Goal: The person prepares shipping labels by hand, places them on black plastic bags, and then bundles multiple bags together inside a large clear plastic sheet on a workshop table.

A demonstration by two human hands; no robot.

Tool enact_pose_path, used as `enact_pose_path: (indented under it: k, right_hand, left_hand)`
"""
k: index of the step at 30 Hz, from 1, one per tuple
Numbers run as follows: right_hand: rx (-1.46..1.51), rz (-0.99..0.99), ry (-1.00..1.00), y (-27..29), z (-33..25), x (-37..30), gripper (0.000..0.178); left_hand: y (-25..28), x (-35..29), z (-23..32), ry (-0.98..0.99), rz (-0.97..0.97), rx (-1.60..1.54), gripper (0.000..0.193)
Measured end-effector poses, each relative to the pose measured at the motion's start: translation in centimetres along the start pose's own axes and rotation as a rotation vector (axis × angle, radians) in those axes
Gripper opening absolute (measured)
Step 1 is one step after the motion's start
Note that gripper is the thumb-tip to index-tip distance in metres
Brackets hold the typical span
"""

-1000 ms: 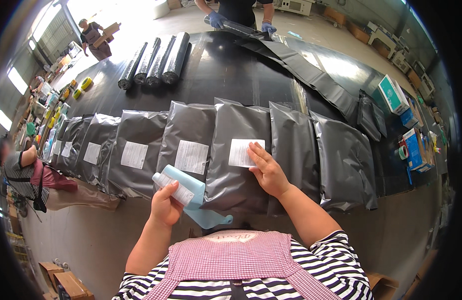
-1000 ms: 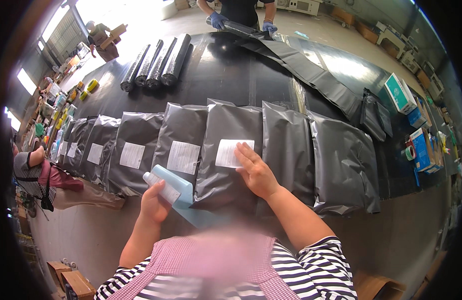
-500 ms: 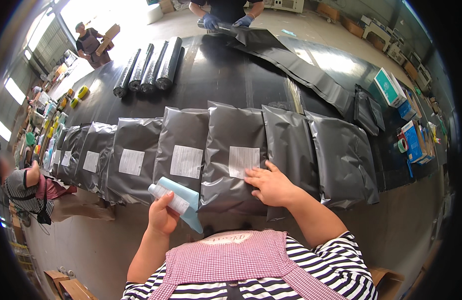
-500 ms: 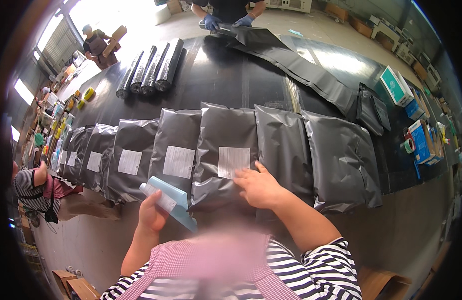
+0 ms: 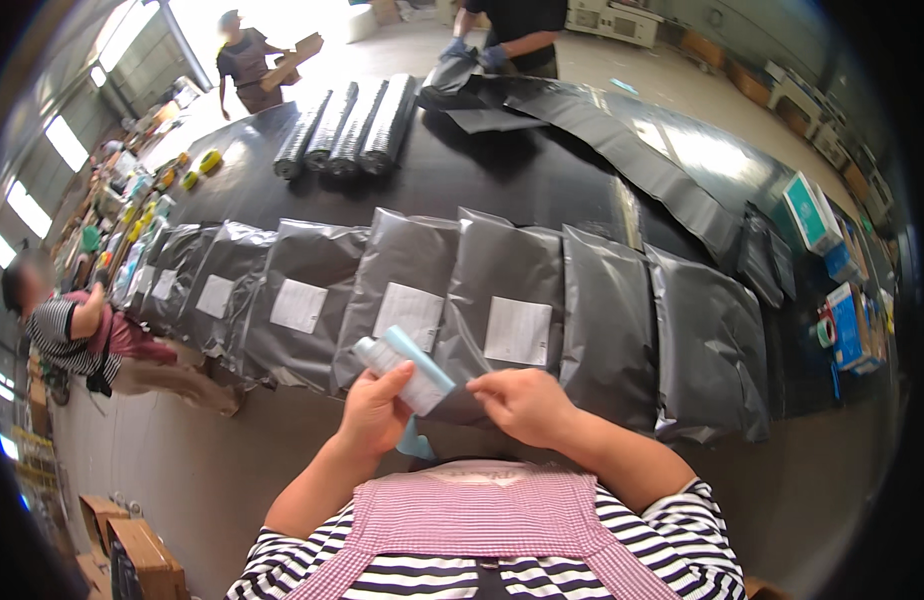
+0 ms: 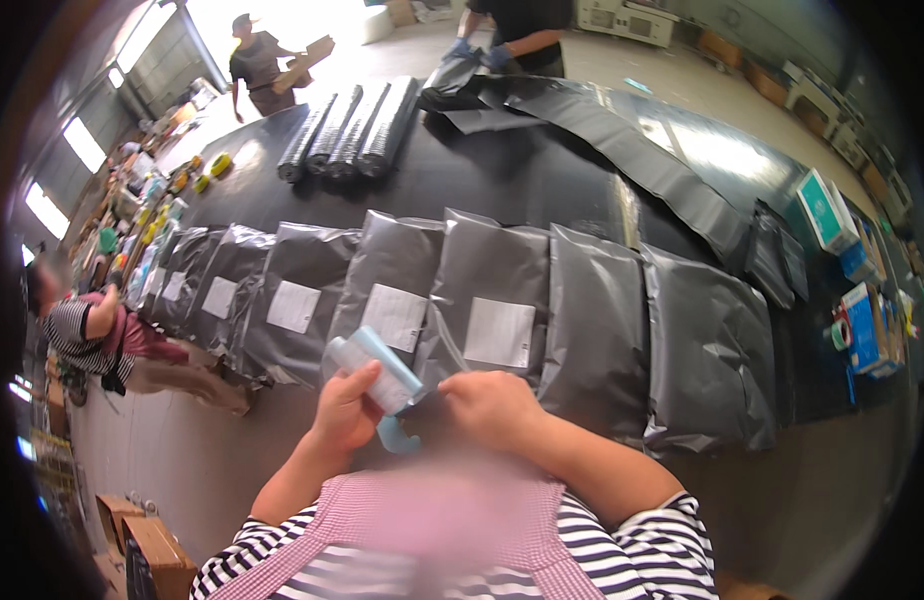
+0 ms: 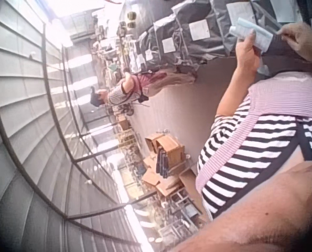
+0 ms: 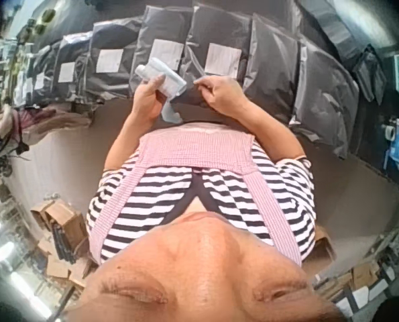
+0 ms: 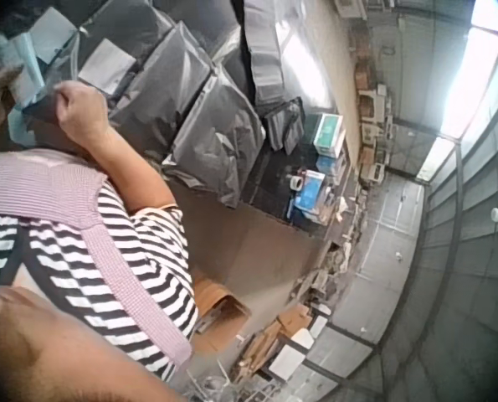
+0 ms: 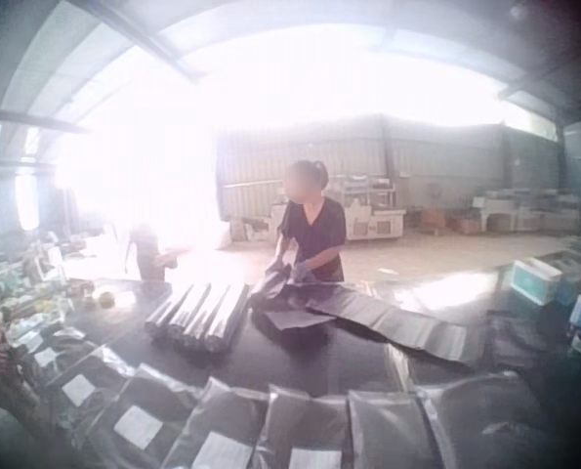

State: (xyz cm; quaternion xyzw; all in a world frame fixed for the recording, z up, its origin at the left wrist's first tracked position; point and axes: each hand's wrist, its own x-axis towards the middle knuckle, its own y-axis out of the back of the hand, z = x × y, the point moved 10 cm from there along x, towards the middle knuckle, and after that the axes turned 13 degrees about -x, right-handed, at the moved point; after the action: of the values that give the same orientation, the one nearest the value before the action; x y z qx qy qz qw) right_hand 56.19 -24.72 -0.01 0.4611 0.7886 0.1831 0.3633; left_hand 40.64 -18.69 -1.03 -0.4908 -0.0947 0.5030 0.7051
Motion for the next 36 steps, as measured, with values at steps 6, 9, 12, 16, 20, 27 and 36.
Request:
enact_pose_path:
  k: [6,9,12,16,20,27,36]
  right_hand:
    - [-0.363,1.04,0.475,5.6,-6.9,-6.3,0.07]
    - [-0.425,1.159,0.482,6.2,-5.6,-6.6,0.045]
    - [-0.547,1.216,0.466,7.1,-5.0,-7.3,0.028]
    - [-0.606,1.218,0.453,7.4,-3.9,-8.2,0.026]
    - [-0.626,1.236,0.402,8.1,-2.3,-8.2,0.023]
    - [-0.272,0.914,0.38,7.5,-3.7,-10.4,0.064]
    - [-0.27,1.042,0.347,2.9,-7.7,-10.2,0.055]
  left_hand:
    - [-6.3,-1.4,-2.3,0.095,-0.095,0.039,0.036]
    - [-7.5,-2.6,-3.0,0.081,-0.115,0.031,0.039]
    - [-8.0,-3.3,-4.0,0.107,-0.17,-0.084,0.046]
    - [-8.1,-4.2,-5.8,0.216,-0.261,-0.197,0.057]
    - [-9.3,-5.1,-5.4,0.186,-0.357,-0.155,0.055]
    - [-5.6,-4.1,-4.6,0.039,-0.171,-0.118,0.033]
    - [-5.7,-4.6,-6.5,0.119,-0.312,-0.192,0.041]
